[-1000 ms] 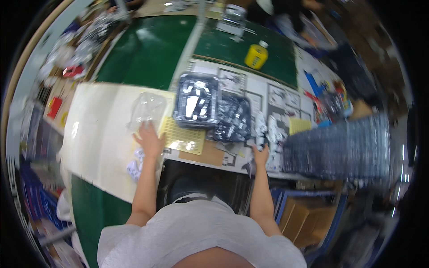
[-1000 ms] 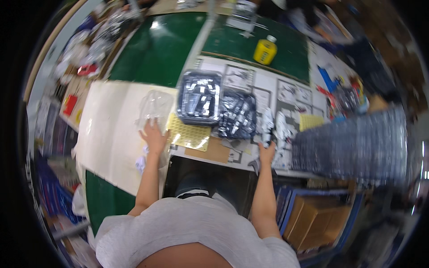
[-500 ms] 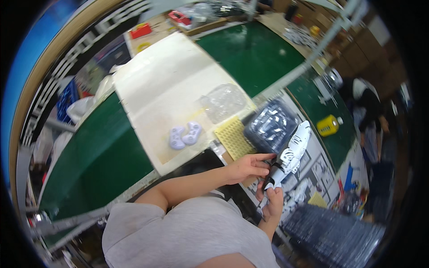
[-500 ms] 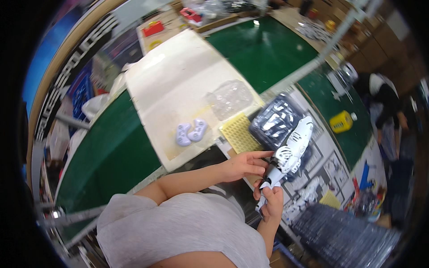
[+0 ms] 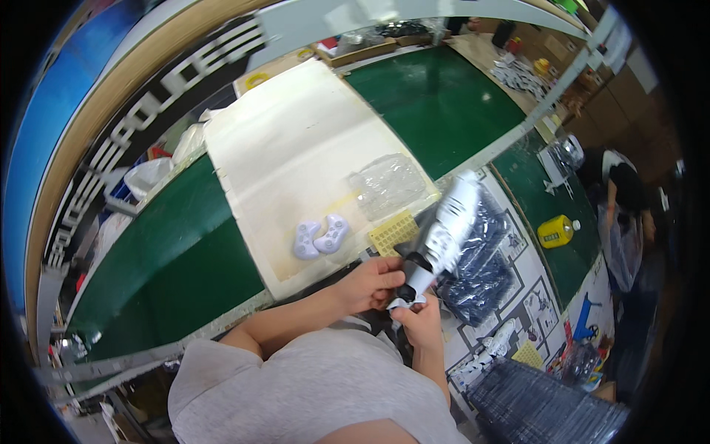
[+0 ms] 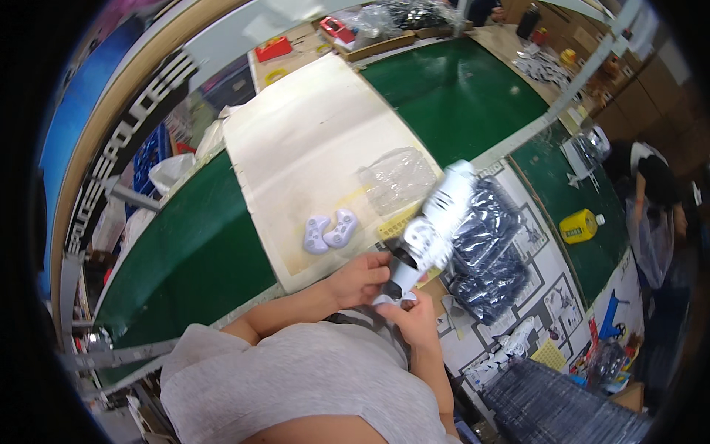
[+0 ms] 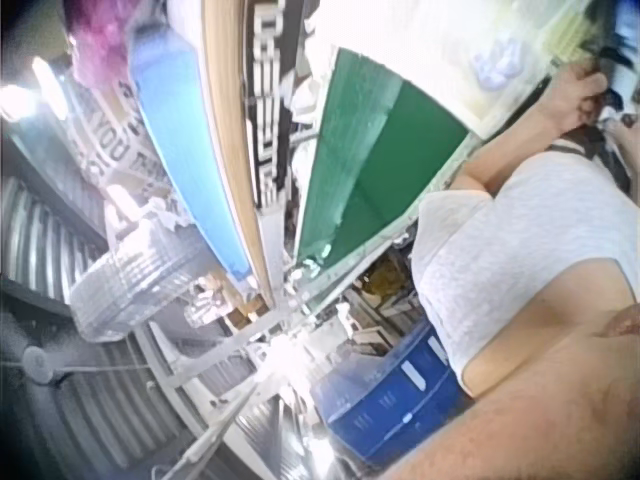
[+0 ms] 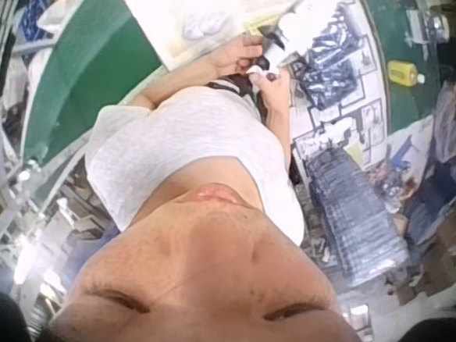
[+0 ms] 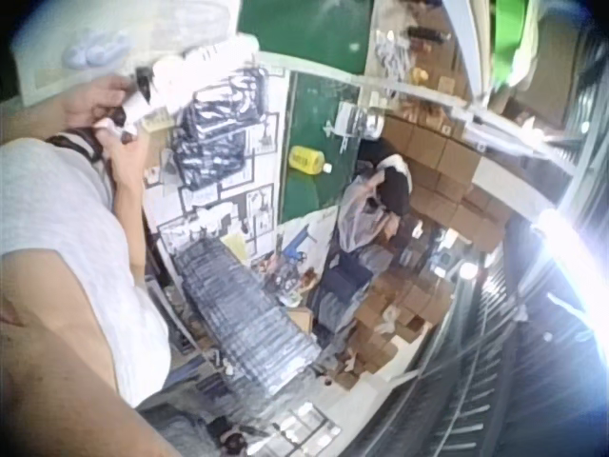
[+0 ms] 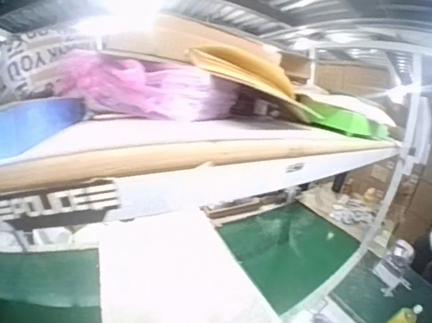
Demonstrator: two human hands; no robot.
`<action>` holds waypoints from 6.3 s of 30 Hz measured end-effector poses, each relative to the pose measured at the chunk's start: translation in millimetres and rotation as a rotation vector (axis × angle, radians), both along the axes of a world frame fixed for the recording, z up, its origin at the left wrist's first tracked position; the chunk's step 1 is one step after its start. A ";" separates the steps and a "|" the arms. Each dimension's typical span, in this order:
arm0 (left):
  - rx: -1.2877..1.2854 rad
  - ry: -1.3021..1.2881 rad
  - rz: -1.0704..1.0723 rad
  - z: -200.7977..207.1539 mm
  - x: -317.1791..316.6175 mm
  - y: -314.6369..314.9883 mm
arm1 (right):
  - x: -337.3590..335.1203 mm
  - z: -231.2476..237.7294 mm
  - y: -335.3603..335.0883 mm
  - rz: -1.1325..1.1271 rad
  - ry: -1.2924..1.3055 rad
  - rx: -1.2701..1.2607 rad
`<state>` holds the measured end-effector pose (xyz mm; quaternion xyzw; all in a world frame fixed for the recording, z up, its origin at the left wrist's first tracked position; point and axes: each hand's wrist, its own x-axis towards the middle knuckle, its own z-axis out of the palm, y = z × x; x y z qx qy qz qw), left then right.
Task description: The person assembles small white plastic toy figures by hand, attaching separate parts and placing the completed units into clear plastic packaging on a green workbench.
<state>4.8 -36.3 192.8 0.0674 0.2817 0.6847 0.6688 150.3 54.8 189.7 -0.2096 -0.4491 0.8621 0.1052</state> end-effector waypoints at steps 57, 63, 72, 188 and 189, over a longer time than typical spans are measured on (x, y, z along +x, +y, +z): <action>-0.490 -0.025 0.850 -201.9 -190.6 85.1 | 48.3 -99.6 -7.6 -0.454 -0.489 0.751; -1.263 0.727 1.152 -194.2 -163.3 86.9 | 22.0 -91.3 -2.0 -0.227 -0.471 0.862; -0.322 2.375 -0.050 -119.4 -153.8 64.7 | -10.6 -93.6 -15.7 -0.097 -0.478 0.866; -0.233 1.813 0.213 -74.9 -46.0 16.2 | 252.7 -80.9 19.8 -1.178 -0.235 -0.143; -0.222 1.571 0.098 -58.5 -23.1 10.4 | 231.7 -48.4 2.7 -1.086 -0.171 -0.104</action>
